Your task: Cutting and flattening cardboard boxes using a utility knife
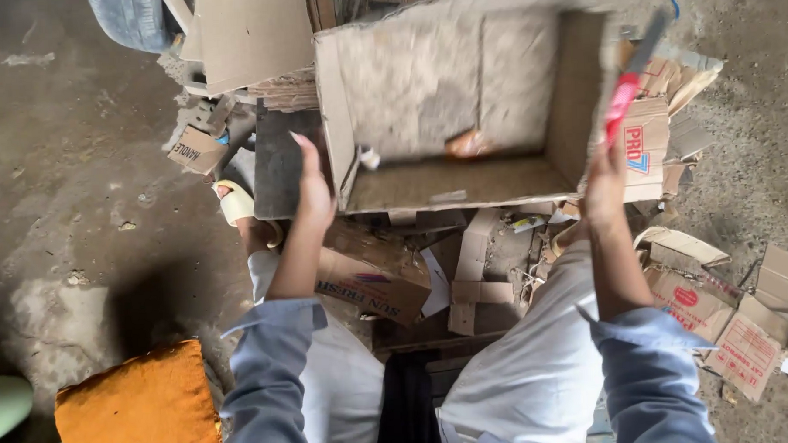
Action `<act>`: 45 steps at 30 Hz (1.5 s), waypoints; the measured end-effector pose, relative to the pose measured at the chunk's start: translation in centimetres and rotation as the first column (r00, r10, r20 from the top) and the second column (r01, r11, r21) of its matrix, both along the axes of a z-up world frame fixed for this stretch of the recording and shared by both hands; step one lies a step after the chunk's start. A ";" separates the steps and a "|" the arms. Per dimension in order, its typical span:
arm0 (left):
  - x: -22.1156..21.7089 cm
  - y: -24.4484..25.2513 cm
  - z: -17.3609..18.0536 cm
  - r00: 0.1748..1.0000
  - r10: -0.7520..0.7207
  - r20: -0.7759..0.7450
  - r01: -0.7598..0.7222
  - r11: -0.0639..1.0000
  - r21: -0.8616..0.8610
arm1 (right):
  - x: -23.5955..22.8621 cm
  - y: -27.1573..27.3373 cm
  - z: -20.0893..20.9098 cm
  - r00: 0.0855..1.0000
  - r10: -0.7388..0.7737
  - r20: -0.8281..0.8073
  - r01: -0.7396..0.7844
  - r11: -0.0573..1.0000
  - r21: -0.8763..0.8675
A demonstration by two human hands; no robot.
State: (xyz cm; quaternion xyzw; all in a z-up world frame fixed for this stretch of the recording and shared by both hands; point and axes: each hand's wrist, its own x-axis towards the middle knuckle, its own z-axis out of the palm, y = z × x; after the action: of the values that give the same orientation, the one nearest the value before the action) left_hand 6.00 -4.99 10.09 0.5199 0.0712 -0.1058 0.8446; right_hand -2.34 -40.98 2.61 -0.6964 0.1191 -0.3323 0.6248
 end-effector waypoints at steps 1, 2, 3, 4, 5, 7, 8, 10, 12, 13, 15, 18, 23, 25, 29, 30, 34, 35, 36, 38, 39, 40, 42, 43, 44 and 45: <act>1.7 0.6 -1.1 1.000 0.000 -0.003 0.000 1.000 0.001 | 1.1 -2.1 -1.1 1.000 0.000 -0.003 0.000 1.000 0.001; 3.4 1.2 -2.2 0.965 -0.029 0.261 0.029 1.000 0.004 | 2.2 -4.2 -2.2 0.995 0.075 0.073 -0.082 0.992 0.094; 5.0 1.8 -3.3 0.860 -0.054 0.507 0.055 0.998 0.014 | 3.2 -6.3 -3.3 0.978 0.141 0.155 -0.169 0.969 0.180; 4.9 1.6 -3.1 0.858 -0.058 0.510 0.061 0.998 0.011 | 2.7 -5.4 -2.0 0.978 0.136 0.158 -0.163 0.971 0.176; 4.8 1.4 -2.8 0.932 -0.019 0.361 0.006 0.999 0.036 | 2.3 -4.5 -0.8 0.988 0.127 0.091 -0.149 0.939 0.309; 4.2 1.7 -2.4 0.977 0.042 0.211 -0.058 0.996 0.066 | 2.8 -4.0 -1.1 0.990 0.139 0.030 -0.138 0.892 0.431; 3.8 2.0 -2.3 0.916 -0.067 0.396 0.047 0.997 0.059 | 3.3 -4.5 -2.9 0.986 0.147 0.078 -0.166 0.909 0.382; 3.9 2.5 -2.2 0.807 -0.167 0.566 0.150 0.986 0.076 | 4.3 -5.5 -5.4 0.980 0.155 0.127 -0.190 0.924 0.333; 3.8 3.4 -2.8 0.760 -0.136 0.635 0.122 0.990 0.066 | 3.9 -6.3 -7.5 0.967 0.244 0.069 -0.253 0.944 0.214; 2.9 3.8 -3.2 0.771 -0.140 0.621 0.123 0.990 0.071 | 2.4 -3.8 -5.9 0.969 0.243 0.053 -0.249 0.942 0.224; 2.7 4.2 -3.2 0.754 -0.178 0.632 -0.025 0.954 0.299 | 1.7 0.7 -1.7 0.960 0.280 0.026 -0.281 0.955 0.089; 1.1 4.4 -2.8 0.775 -0.198 0.601 -0.070 0.917 0.392 | 0.9 3.0 0.0 0.960 0.281 -0.008 -0.280 0.960 0.015; -0.1 4.1 -1.9 0.815 -0.163 0.557 -0.116 0.895 0.431 | 0.9 2.8 -2.1 0.982 0.186 -0.022 -0.187 0.965 -0.185; -1.2 3.8 -0.9 0.789 -0.140 0.598 -0.154 0.897 0.413 | -1.2 4.4 -0.4 0.991 0.137 0.002 -0.133 0.962 -0.241; -0.7 2.9 0.3 0.681 -0.115 0.723 -0.339 0.826 0.451 | -7.3 10.6 4.4 0.992 -0.086 -0.095 0.068 0.981 -0.182; 0.0 2.2 0.1 0.615 -0.127 0.778 -0.409 0.793 0.452 | -8.7 12.2 5.4 0.984 -0.145 -0.107 0.130 0.982 -0.138; 4.5 -0.2 0.5 0.490 -0.333 0.805 -0.509 0.640 0.575 | -14.2 17.2 3.4 0.934 -0.184 -0.307 0.244 0.955 0.170; 5.4 -1.1 0.3 0.488 -0.430 0.760 -0.461 0.612 0.643 | -15.2 18.2 2.2 0.944 -0.140 -0.299 0.215 0.948 0.234; 6.5 -2.1 0.3 0.477 -0.522 0.707 -0.415 0.576 0.705 | -16.0 19.2 1.0 0.953 -0.097 -0.286 0.185 0.936 0.299; 8.2 -4.7 -3.1 0.460 -0.631 0.625 -0.387 0.491 0.781 | -16.5 20.0 -2.1 0.916 -0.050 -0.398 0.184 0.934 0.308; 8.8 -6.0 -4.9 0.435 -0.725 0.533 -0.370 0.396 0.840 | -17.0 20.5 -3.6 0.868 0.004 -0.497 0.178 0.931 0.318; 8.3 -5.9 -6.0 0.438 -0.723 0.535 -0.366 0.400 0.840 | -17.2 20.6 -3.8 0.865 0.002 -0.501 0.179 0.933 0.312; 7.9 -5.8 -7.8 0.488 -0.739 0.464 -0.576 0.126 0.808 | -17.0 20.7 -4.2 0.880 0.128 -0.457 0.032 0.945 0.325; 7.4 -6.2 -7.4 0.484 -0.737 0.471 -0.581 0.132 0.803 | -16.7 20.2 -2.7 0.884 0.124 -0.451 0.031 0.947 0.320; 6.6 -6.0 -7.3 0.673 -0.601 0.432 -0.565 -0.039 0.824 | -16.9 20.2 -1.2 0.847 0.003 -0.532 0.082 0.987 0.137; 5.7 -5.8 -7.2 0.818 -0.420 0.392 -0.506 -0.202 0.839 | -17.1 20.3 0.3 0.799 -0.128 -0.587 0.118 0.991 -0.055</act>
State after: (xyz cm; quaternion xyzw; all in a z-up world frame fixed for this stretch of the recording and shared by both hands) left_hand 11.67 -10.75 2.90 0.9722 -0.1108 0.1841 0.0929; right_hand -19.40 -20.70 2.90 -0.7606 0.3493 -0.1407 0.5289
